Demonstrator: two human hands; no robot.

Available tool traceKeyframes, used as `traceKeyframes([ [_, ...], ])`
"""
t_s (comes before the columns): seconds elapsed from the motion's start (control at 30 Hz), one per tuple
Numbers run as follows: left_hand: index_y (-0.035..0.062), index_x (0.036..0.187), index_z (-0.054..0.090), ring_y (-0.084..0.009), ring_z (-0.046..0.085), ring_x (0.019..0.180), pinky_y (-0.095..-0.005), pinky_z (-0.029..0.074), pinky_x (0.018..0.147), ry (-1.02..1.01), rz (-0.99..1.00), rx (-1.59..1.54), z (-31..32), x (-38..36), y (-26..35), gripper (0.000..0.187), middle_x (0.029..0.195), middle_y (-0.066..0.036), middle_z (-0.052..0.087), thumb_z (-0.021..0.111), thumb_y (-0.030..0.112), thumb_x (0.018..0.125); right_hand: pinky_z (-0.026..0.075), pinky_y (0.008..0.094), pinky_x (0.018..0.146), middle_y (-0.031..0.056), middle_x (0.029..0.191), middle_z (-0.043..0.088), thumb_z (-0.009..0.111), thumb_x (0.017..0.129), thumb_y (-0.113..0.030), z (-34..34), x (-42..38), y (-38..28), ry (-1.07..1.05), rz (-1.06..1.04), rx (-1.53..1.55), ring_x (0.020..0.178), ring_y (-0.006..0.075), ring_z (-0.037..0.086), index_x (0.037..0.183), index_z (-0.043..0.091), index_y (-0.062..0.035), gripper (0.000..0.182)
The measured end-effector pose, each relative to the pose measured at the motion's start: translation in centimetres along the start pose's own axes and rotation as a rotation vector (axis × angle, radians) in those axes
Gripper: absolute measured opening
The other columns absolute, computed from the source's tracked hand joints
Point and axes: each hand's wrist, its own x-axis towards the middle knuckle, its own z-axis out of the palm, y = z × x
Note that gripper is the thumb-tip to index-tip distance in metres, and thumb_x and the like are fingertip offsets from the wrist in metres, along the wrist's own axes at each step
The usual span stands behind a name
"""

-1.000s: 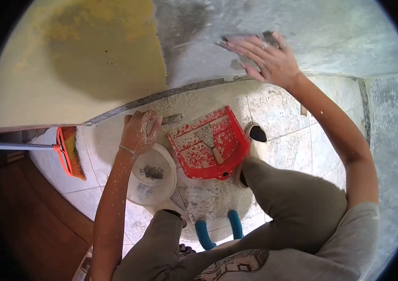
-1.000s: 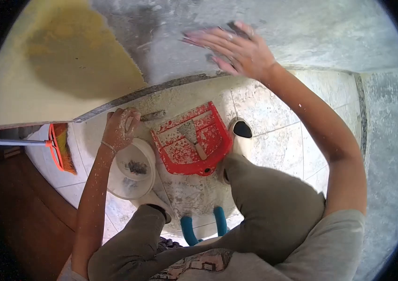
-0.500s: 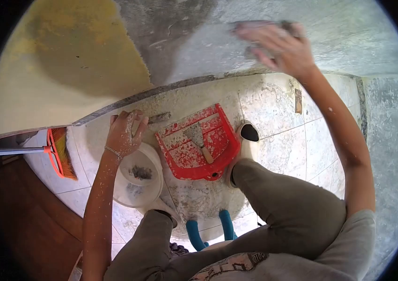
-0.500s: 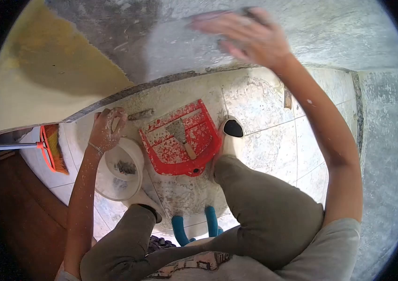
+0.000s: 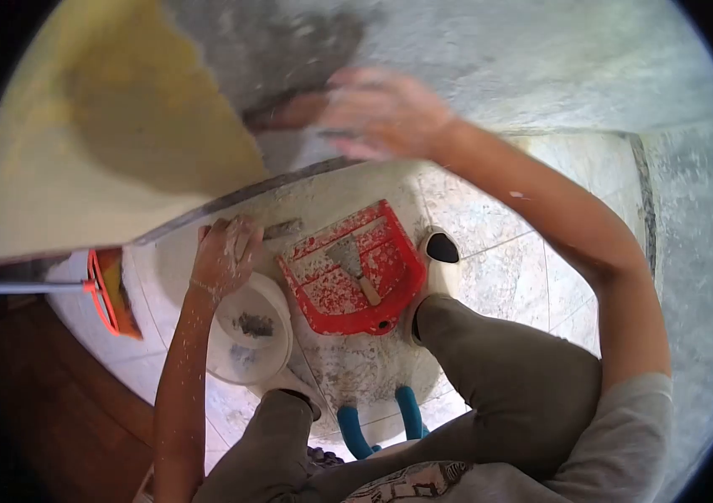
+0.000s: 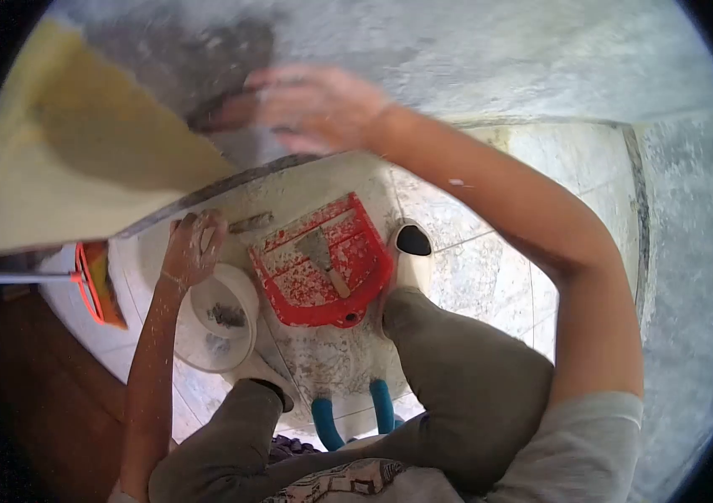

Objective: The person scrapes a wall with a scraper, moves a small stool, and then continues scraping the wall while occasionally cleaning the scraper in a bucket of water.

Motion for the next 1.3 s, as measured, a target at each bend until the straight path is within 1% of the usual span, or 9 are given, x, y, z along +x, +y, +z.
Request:
traceKeyframes([
  [0.13,0.0108,0.111,0.065,-0.0276,0.062,0.093,-0.0419,0.039,0.086,0.066,0.016,-0.047,-0.3,-0.7,0.2,0.022,0.096,-0.008,0.069,0.067,0.022,0.092,0.004,0.0383,0.127,-0.0054,0.154,0.048,0.039,0.101,-0.058,-2.1,-2.0,0.9,0.197,0.28,0.005,0.144,0.0057,0.036,0.151,0.045,-0.0244,0.061],
  [0.27,0.0103,0.11,0.066,-0.0279,0.063,0.091,-0.0421,0.04,0.087,0.039,0.015,-0.028,-0.2,0.4,0.1,0.022,0.095,-0.009,0.069,0.066,0.023,0.093,0.004,0.0378,0.127,-0.0113,0.16,0.038,0.036,0.104,-0.05,-3.0,1.6,0.5,-0.285,-0.043,-0.28,0.144,0.0059,0.037,0.158,0.03,-0.0324,0.056],
  [0.33,0.0101,0.11,0.066,-0.028,0.063,0.09,-0.0422,0.04,0.087,0.04,0.012,-0.035,-0.3,-0.7,-0.1,0.022,0.094,-0.01,0.068,0.066,0.024,0.093,0.003,0.0383,0.127,-0.0122,0.162,0.033,0.034,0.103,-0.054,-1.5,-3.0,3.4,0.22,0.352,0.021,0.144,0.0061,0.038,0.159,0.025,-0.0324,0.061],
  [0.47,0.0095,0.11,0.066,-0.0277,0.063,0.089,-0.0422,0.04,0.087,0.119,0.013,-0.058,-0.4,0.0,-0.2,0.022,0.09,-0.01,0.068,0.066,0.024,0.093,0.006,0.043,0.126,-0.0106,0.163,0.033,0.039,0.102,-0.043,1.7,-11.5,0.2,-0.297,0.342,0.123,0.144,0.006,0.037,0.16,0.025,-0.0311,0.061],
  [0.73,0.0066,0.109,0.066,-0.0273,0.064,0.092,-0.0422,0.041,0.087,0.095,-0.027,-0.096,-0.4,-0.1,0.0,0.026,0.09,-0.012,0.069,0.067,0.027,0.094,0.006,0.0477,0.127,0.0002,0.166,0.024,0.053,0.097,-0.038,1.8,-19.7,-2.2,-0.592,0.256,0.311,0.152,0.0154,0.024,0.163,0.01,-0.0187,0.081],
  [1.0,0.0071,0.107,0.068,-0.0293,0.064,0.089,-0.0417,0.042,0.088,0.087,-0.029,-0.111,0.0,-0.2,-0.2,0.026,0.09,-0.012,0.068,0.068,0.029,0.093,0.007,0.0502,0.126,0.0108,0.168,0.014,0.057,0.096,-0.039,3.0,-26.9,-6.9,-1.147,0.722,0.679,0.154,0.0248,0.017,0.161,0.01,-0.0068,0.087],
  [1.07,0.0072,0.107,0.068,-0.0293,0.064,0.088,-0.0415,0.042,0.087,0.078,-0.024,-0.117,0.1,-0.3,-0.4,0.026,0.09,-0.012,0.068,0.068,0.029,0.093,0.005,0.0613,0.122,0.0074,0.168,0.019,0.052,0.098,-0.049,7.0,-30.4,-7.3,-1.29,0.903,0.971,0.155,0.0249,0.017,0.161,0.011,-0.0093,0.085],
  [1.2,0.0081,0.107,0.067,-0.0287,0.064,0.088,-0.0412,0.041,0.087,0.065,-0.022,-0.077,0.1,-0.3,-0.5,0.026,0.09,-0.012,0.068,0.069,0.03,0.092,0.0,0.0492,0.12,0.0109,0.166,0.025,0.044,0.095,-0.067,14.1,-32.9,-9.9,-0.488,2.22,1.726,0.154,0.0241,0.017,0.159,0.024,-0.0082,0.089],
  [1.3,0.0088,0.107,0.068,-0.0281,0.064,0.089,-0.0414,0.04,0.086,0.02,-0.069,-0.085,-0.1,-0.2,-0.3,0.025,0.091,-0.011,0.068,0.068,0.029,0.093,-0.006,0.0478,0.121,0.0127,0.169,0.015,0.034,0.094,-0.07,13.7,-25.3,-11.5,0.484,2.324,2.071,0.156,0.0227,0.01,0.159,0.016,-0.0016,0.097],
])
